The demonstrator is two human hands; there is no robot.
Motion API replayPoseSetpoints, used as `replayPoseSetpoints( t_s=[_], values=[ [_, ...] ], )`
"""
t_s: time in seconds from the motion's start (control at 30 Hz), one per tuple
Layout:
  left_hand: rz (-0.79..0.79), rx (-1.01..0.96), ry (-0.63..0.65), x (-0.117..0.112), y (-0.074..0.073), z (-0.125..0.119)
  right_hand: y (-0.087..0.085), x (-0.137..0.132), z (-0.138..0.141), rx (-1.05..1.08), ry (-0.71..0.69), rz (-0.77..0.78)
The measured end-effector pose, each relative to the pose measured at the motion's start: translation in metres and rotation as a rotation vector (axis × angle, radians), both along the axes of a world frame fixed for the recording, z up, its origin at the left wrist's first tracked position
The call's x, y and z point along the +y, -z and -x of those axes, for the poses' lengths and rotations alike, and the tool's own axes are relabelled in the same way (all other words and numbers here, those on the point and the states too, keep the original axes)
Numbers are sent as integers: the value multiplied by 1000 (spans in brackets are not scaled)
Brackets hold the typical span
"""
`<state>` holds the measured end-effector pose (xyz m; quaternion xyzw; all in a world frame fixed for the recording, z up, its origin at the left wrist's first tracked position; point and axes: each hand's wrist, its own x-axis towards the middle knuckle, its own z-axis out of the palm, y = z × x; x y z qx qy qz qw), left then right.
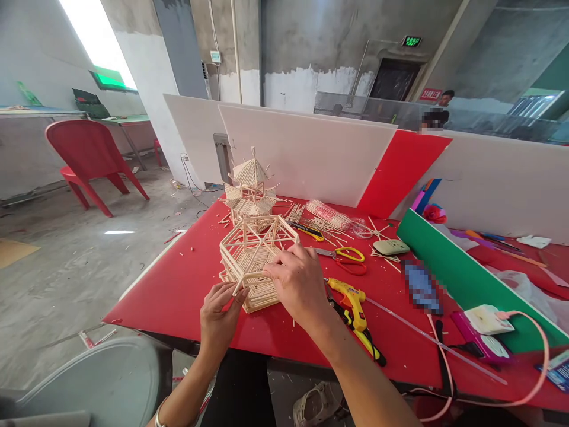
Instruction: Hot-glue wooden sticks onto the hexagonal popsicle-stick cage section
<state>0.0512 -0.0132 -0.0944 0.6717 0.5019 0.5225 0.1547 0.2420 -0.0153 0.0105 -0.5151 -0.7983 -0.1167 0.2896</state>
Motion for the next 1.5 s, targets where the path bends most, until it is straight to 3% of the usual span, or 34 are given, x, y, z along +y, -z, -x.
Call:
replayPoseSetpoints(
  t_s=[0.57,0.8,1.0,1.27,1.5],
  values=[
    [-88,-43,-24,3,7,5,-3,-8,-10,73,11,-30],
    [-107,-52,-77,-9,-1,11,7,-44,-28,231,97,-141],
    [-71,-5,-59,-23,-12,10,22,-75,-21,377,135,-133],
    [101,-138,27,-48,-28,-7,47,-91,-10,486,121,-15],
    [316,-216,79,-64,-14,-25,67,-93,-7,589,132,67]
  ],
)
